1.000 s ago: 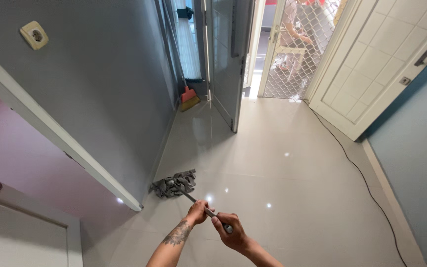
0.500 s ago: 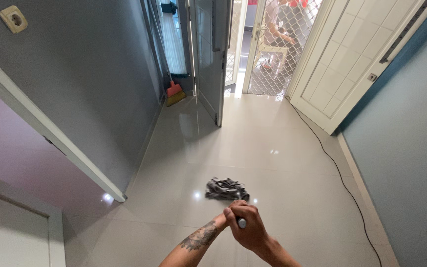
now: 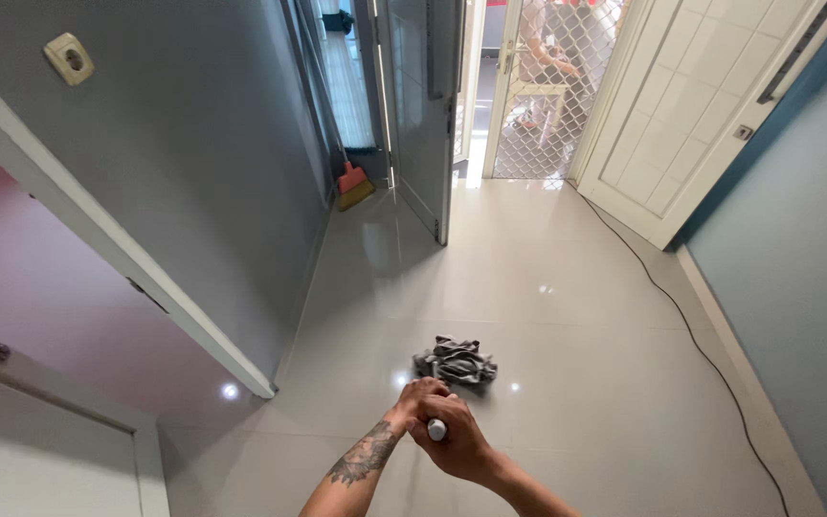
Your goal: The person mopping the floor in a hallway by pushing and pulling a mop handle across the surface.
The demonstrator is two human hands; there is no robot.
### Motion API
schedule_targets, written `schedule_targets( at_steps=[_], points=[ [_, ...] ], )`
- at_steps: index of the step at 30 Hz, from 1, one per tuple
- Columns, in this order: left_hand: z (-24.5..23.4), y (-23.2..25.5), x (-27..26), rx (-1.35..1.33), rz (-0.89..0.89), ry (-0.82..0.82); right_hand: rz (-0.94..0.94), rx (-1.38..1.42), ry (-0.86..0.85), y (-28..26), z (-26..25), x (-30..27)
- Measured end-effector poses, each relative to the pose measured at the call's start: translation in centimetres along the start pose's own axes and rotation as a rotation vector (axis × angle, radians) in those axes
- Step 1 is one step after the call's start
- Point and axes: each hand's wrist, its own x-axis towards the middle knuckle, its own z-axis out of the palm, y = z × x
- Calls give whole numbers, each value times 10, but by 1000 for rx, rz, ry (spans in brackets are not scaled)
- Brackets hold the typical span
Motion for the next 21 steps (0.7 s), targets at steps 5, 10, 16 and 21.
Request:
schedule_targets(
  at_steps=[5, 10, 16, 21],
  points=[
    [-33, -45, -51, 370, -172, -67, 94, 223, 23, 23, 33, -3],
    [-29, -78, -101, 155, -356, -66, 237, 285, 24, 57, 58, -35],
    [11, -38, -98, 1, -357, 168, 147, 236, 20, 42, 35, -67],
    [67, 38, -48, -79, -292, 178, 224, 112, 17, 7, -58, -95]
  ],
)
